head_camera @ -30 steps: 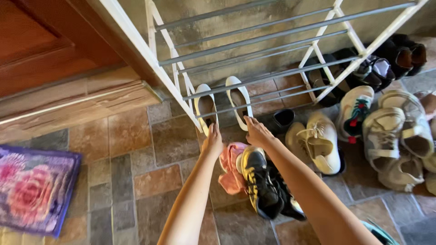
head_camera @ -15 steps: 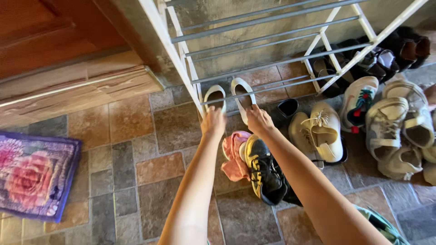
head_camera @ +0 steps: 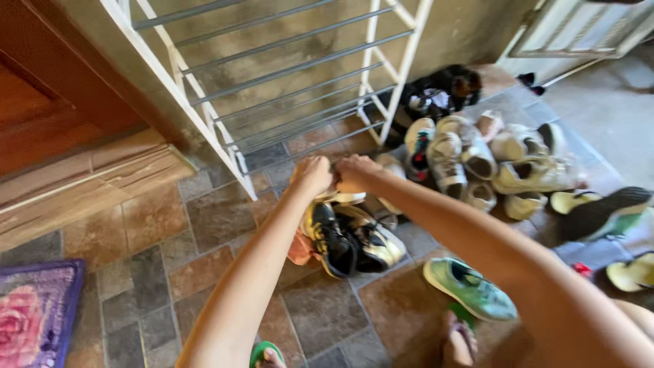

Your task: The person removes several pairs of shoes from a white metal shoe rack and places them on the floor. Then, using a pink cloth, the person wipes the bars and frame of the shoe rack.

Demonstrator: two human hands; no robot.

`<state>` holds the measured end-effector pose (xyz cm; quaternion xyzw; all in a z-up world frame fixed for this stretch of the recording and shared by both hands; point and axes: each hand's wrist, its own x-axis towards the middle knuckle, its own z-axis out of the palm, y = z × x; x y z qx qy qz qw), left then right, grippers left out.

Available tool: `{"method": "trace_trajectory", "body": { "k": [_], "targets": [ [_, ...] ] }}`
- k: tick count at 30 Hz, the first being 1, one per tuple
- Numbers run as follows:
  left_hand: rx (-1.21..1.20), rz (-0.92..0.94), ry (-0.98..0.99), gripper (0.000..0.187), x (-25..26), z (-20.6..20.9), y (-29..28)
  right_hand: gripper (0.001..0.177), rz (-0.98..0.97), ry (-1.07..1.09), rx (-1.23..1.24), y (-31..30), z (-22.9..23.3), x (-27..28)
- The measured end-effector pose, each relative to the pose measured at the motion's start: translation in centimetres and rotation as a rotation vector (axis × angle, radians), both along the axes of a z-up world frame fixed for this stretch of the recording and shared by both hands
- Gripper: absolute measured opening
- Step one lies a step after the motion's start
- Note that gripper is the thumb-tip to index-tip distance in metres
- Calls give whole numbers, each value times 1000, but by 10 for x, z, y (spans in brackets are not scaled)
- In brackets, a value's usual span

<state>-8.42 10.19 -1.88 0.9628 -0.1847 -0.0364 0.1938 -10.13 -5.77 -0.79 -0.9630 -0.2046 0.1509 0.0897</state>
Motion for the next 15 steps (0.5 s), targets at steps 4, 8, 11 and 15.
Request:
{"method": "trace_trajectory", "body": {
  "k": [4,8,11,15],
  "targets": [
    [57,-17,111,27,-30,25,-91,31,-4,22,-92,-91,32,-32],
    [17,-111,174,35,-71,40,-163,30,-105,-9,-100,-181,30,-65],
    [-37,-98,67,28,-82,31,-214,32,-193,-28,-111,-224,29,-81],
    [-142,-66,116,28,-95,-4,-254,29,-518,132,5,-266,57,-111]
  ]
}}
